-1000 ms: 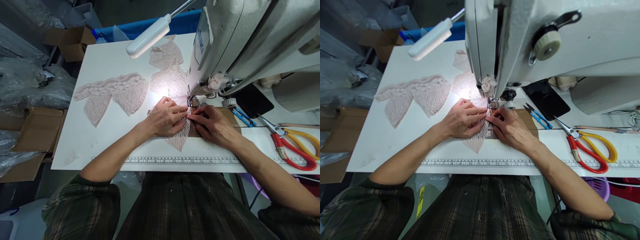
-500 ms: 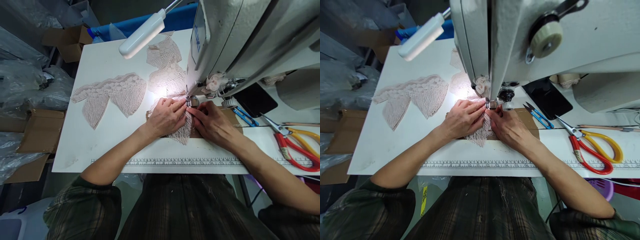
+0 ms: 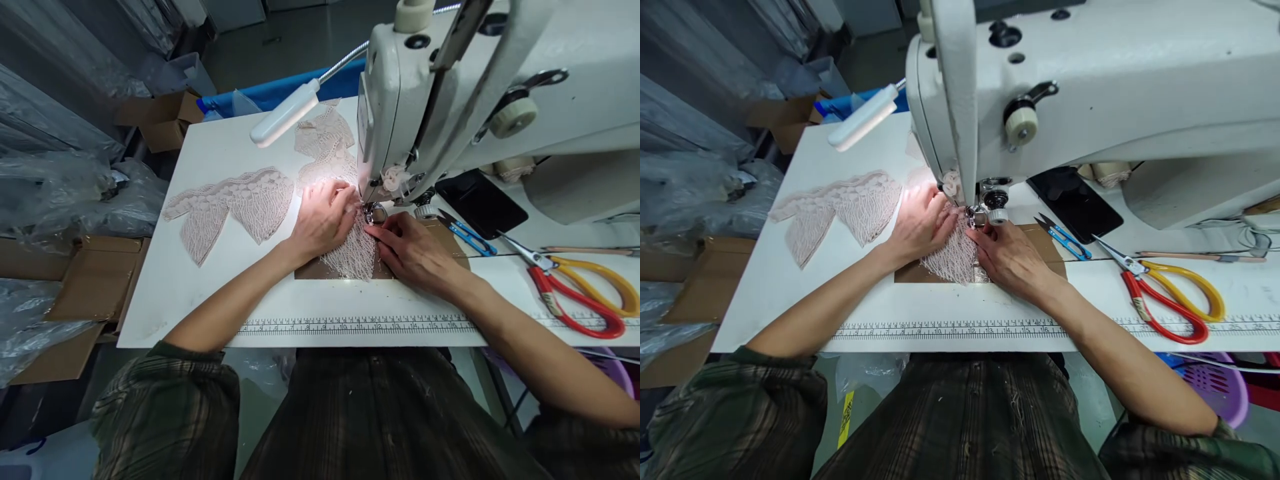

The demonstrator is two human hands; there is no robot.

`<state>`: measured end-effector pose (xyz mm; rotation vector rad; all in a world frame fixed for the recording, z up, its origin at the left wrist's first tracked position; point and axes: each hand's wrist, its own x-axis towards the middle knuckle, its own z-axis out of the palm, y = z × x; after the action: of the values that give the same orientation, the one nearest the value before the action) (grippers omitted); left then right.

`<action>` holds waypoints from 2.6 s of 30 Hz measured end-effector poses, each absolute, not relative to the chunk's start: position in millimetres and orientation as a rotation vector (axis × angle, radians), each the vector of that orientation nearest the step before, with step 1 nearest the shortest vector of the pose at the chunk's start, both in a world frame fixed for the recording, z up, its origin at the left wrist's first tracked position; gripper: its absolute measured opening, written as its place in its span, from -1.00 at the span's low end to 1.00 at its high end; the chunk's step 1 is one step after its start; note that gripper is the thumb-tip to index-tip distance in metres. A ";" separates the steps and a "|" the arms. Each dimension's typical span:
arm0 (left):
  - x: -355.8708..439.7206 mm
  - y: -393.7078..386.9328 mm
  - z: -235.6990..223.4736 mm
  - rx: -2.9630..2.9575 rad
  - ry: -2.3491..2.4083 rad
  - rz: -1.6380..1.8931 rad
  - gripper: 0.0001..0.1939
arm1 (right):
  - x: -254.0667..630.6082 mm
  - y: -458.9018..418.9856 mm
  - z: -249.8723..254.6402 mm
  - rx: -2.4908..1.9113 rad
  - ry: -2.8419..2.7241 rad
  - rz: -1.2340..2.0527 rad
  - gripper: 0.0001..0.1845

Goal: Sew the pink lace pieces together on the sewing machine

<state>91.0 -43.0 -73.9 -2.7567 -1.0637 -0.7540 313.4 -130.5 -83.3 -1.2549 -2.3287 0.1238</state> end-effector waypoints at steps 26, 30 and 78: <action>58.2 -74.4 -50.8 -3.559 -0.672 -0.805 -0.83 | 324.5 -136.3 -61.7 -1.332 -2.029 0.413 -0.66; 60.0 -78.8 -52.8 -3.512 -0.695 -0.889 -0.86 | 321.1 -141.5 -59.0 -1.158 -2.118 0.531 -0.68; 72.0 -84.5 -59.6 -3.026 -0.581 -1.292 -0.86 | 312.0 -144.2 -64.1 -1.130 -2.190 0.418 -0.68</action>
<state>72.0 -84.5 -59.6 -3.0257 -0.5814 -1.2925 312.0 -144.2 -64.1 -1.1304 -2.1895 0.4177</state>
